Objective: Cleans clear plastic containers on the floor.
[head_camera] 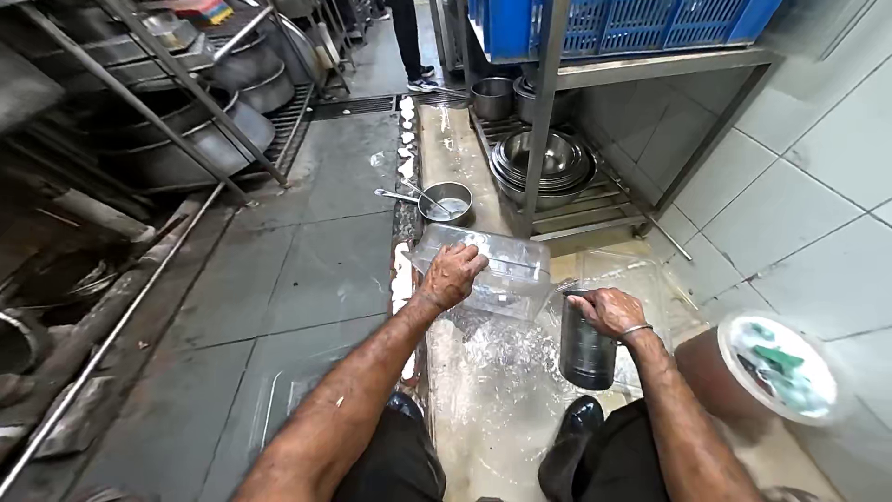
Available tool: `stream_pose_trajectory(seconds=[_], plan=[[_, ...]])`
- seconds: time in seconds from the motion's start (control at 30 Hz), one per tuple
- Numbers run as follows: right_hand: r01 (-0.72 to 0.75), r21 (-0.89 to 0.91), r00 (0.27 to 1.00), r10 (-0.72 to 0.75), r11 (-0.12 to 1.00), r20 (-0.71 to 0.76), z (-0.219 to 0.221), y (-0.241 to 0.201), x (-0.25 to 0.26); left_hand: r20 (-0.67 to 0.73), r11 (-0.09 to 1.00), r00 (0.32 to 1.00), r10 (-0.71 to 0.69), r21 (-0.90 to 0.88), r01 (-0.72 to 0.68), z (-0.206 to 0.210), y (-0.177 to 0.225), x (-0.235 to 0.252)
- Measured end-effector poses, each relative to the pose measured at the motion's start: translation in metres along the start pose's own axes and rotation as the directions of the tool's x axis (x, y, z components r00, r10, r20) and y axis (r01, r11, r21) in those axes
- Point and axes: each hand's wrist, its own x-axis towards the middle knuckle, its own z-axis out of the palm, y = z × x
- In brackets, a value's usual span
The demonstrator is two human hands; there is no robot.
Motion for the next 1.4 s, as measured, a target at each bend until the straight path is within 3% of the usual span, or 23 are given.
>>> stream_pose_trajectory(seconds=[0.13,0.23,0.37,0.43,0.63,0.73,0.83,0.9,0.97,1.03,1.17,1.4], plan=[[-0.040,-0.010,0.998,0.040,0.999,0.057,0.005,0.004,-0.001,0.020,0.994,0.994,-0.106,-0.010,0.106,-0.006,-0.007,-0.004],[0.009,-0.046,0.998,-0.006,0.999,0.057,0.005,0.002,-0.008,0.071,0.978,0.978,-0.197,-0.059,0.201,-0.016,-0.012,-0.007],[0.181,-0.060,0.984,-0.181,0.982,0.010,0.000,0.002,-0.020,0.178,0.905,0.946,-0.271,-0.289,0.313,-0.030,-0.023,-0.022],[0.284,-0.071,0.958,-0.285,0.956,-0.012,-0.004,-0.001,-0.026,0.132,0.863,0.946,-0.297,-0.386,0.325,-0.027,-0.029,-0.035],[0.530,-0.127,0.848,-0.529,0.838,0.047,-0.054,-0.043,-0.043,0.074,0.789,0.866,-0.495,-0.378,0.484,-0.020,-0.007,-0.055],[0.622,-0.154,0.783,-0.603,0.768,0.155,-0.083,-0.076,-0.041,0.068,0.657,0.716,-0.695,-0.344,0.670,-0.019,0.012,-0.057],[0.692,-0.167,0.722,-0.672,0.703,0.163,-0.105,-0.106,-0.035,0.192,0.286,0.428,-0.883,-0.503,0.816,-0.024,0.030,-0.059],[0.692,-0.178,0.720,-0.648,0.700,0.249,-0.119,-0.129,-0.030,0.359,-0.004,0.290,-0.887,-0.635,0.773,-0.027,0.047,-0.062],[0.714,-0.198,0.697,-0.655,0.672,0.292,-0.122,-0.151,-0.022,0.500,-0.261,0.228,-0.835,-0.726,0.636,-0.026,0.055,-0.065],[0.741,-0.219,0.668,-0.665,0.635,0.333,-0.123,-0.173,-0.016,0.561,-0.429,0.202,-0.803,-0.779,0.457,-0.029,0.056,-0.067],[0.762,-0.216,0.640,-0.662,0.610,0.389,-0.123,-0.203,-0.006,0.599,-0.555,0.182,-0.780,-0.796,0.239,-0.030,0.058,-0.073],[0.789,-0.151,0.597,-0.684,0.596,0.419,-0.115,-0.236,0.018,0.615,-0.577,0.114,-0.780,-0.778,0.247,-0.042,0.058,-0.078]])
